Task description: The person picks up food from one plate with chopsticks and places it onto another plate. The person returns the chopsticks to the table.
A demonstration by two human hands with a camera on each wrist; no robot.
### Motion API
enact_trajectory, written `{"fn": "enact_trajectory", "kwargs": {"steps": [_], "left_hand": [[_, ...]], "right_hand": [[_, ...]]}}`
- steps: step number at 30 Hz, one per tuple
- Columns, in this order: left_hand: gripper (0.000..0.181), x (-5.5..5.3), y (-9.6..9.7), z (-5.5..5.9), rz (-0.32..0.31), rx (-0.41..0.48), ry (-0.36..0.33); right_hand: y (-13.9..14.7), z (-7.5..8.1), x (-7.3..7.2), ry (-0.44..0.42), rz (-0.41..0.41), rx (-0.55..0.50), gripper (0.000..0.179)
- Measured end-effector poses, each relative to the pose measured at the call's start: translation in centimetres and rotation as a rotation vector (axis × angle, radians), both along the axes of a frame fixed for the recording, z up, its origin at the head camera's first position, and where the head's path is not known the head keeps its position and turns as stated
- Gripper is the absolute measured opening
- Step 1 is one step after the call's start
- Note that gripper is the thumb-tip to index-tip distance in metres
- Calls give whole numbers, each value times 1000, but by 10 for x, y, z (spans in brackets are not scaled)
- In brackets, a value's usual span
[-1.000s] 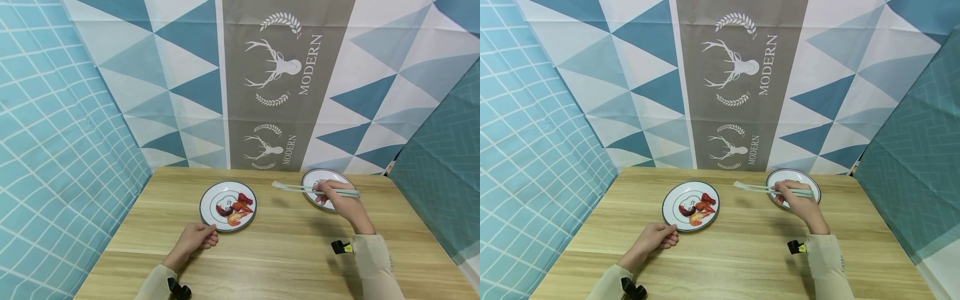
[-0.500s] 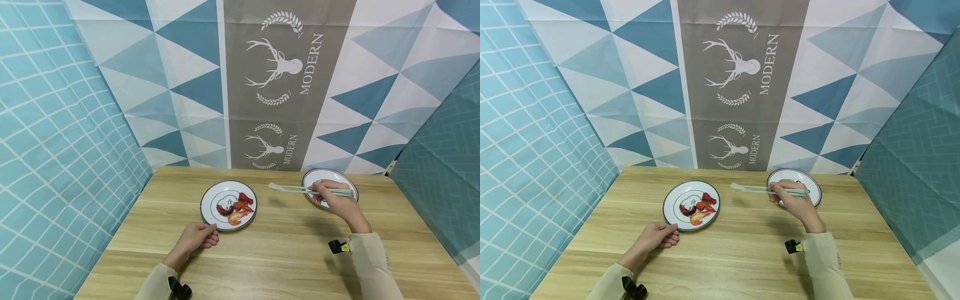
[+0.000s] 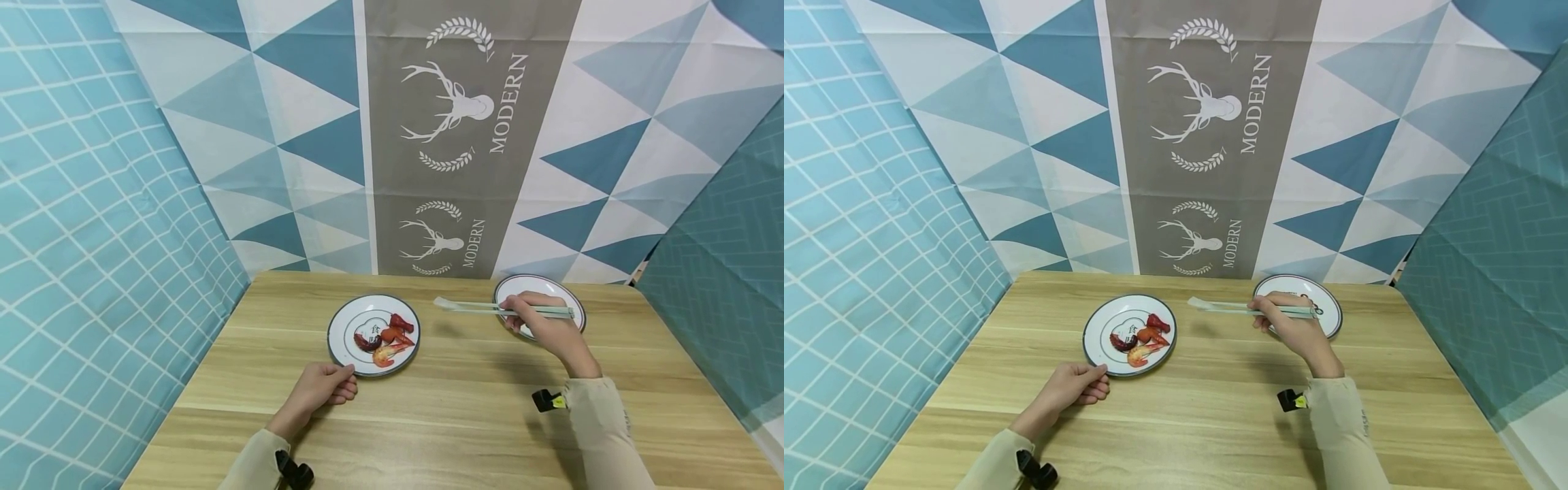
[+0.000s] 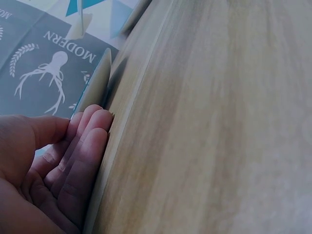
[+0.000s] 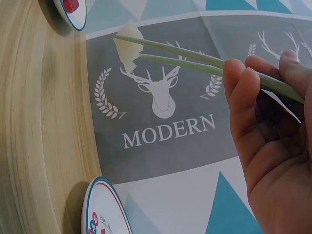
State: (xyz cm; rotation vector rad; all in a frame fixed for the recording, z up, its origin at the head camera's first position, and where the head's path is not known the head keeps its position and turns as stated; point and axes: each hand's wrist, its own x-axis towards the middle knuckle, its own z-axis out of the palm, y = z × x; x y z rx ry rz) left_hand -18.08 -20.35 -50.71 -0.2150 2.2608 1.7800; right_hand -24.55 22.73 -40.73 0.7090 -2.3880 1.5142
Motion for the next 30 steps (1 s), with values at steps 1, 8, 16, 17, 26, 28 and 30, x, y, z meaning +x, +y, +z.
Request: {"fn": "enact_trajectory", "kwargs": {"steps": [1, 8, 16, 17, 26, 28, 30], "left_hand": [[39, 0, 0, 0, 0, -1, 1], [39, 0, 0, 1, -3, 6, 4], [38, 0, 0, 0, -7, 11, 11], [38, 0, 0, 0, -10, 11, 13], [38, 0, -1, -1, -10, 14, 14], [38, 0, -1, -1, -9, 14, 13], [39, 0, -1, -1, -8, 14, 12]], "right_hand": [[-1, 0, 0, -4, 4, -6, 25], [-8, 0, -3, -37, 27, -29, 26], [-16, -2, -5, -12, 58, -33, 27], [-17, -2, -5, -4, 65, -34, 27], [-25, -6, -10, -18, 96, -34, 25], [-27, -6, -10, -19, 82, -19, 25], [-29, -7, -11, -25, 68, -9, 24]]}}
